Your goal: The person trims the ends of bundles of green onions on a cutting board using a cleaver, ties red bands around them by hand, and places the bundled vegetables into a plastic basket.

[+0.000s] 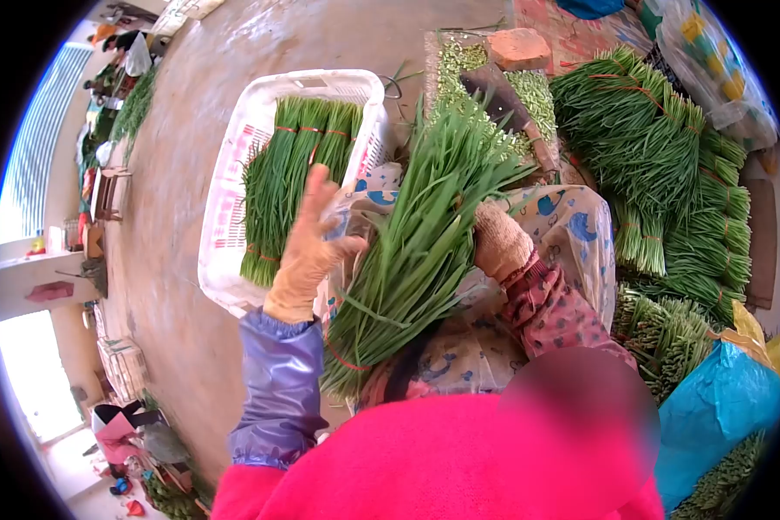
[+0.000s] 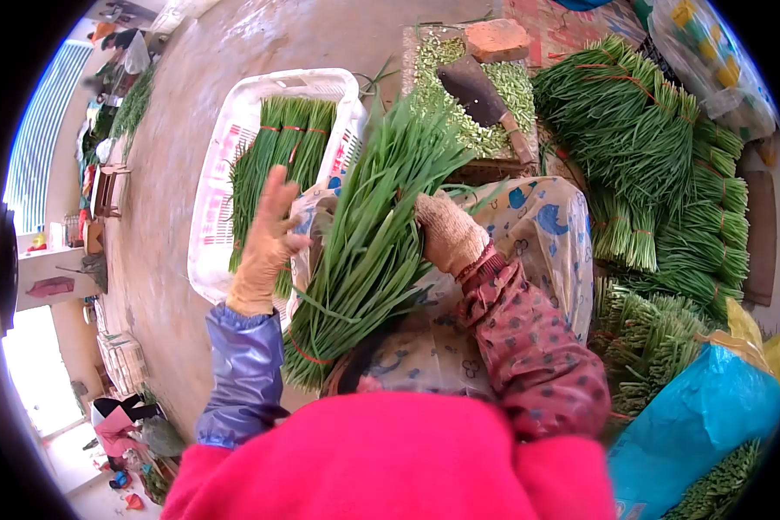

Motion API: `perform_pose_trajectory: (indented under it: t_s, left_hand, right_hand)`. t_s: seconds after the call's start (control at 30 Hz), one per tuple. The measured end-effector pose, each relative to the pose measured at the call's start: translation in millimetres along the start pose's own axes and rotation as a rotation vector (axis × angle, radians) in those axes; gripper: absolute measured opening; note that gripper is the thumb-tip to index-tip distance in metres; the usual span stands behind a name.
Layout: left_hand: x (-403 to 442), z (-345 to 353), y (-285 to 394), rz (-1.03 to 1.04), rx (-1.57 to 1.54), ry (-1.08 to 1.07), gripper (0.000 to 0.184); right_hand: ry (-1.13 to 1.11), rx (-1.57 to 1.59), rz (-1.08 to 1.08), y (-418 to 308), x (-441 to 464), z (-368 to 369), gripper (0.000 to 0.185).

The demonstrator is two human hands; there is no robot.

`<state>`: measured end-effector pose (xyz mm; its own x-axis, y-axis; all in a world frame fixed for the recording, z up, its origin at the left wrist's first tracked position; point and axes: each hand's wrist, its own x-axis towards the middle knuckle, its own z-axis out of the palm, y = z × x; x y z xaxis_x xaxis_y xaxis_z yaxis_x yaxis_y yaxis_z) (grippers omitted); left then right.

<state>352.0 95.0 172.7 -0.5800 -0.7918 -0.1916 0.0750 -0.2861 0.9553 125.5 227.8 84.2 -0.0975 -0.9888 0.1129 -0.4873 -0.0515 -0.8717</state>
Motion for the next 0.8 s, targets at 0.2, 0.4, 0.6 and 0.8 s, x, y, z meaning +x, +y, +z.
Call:
perform_pose_trajectory:
  t_s: [0.2,0.4,0.6,0.8]
  left_hand:
    - [15,-9,-49,-0.282,0.145,-0.541,0.116]
    - [11,-3,-39,-0.470,0.057,-0.315,0.061]
    - [4,-14,-50,-0.360,0.137,-0.120,0.043]
    - [8,-16,-59,-0.361,0.195,-0.134,0.042]
  right_hand:
    - [-0.130,-0.286,0.082,-19,0,-10,0.047]
    - [0.117,0.777,0.458,13,-6,-19,0.034]
    - [0.764,0.474,0.589,37,-26,-57,0.022]
    - [0.400,0.271,0.268,-65,-36,-63,0.016]
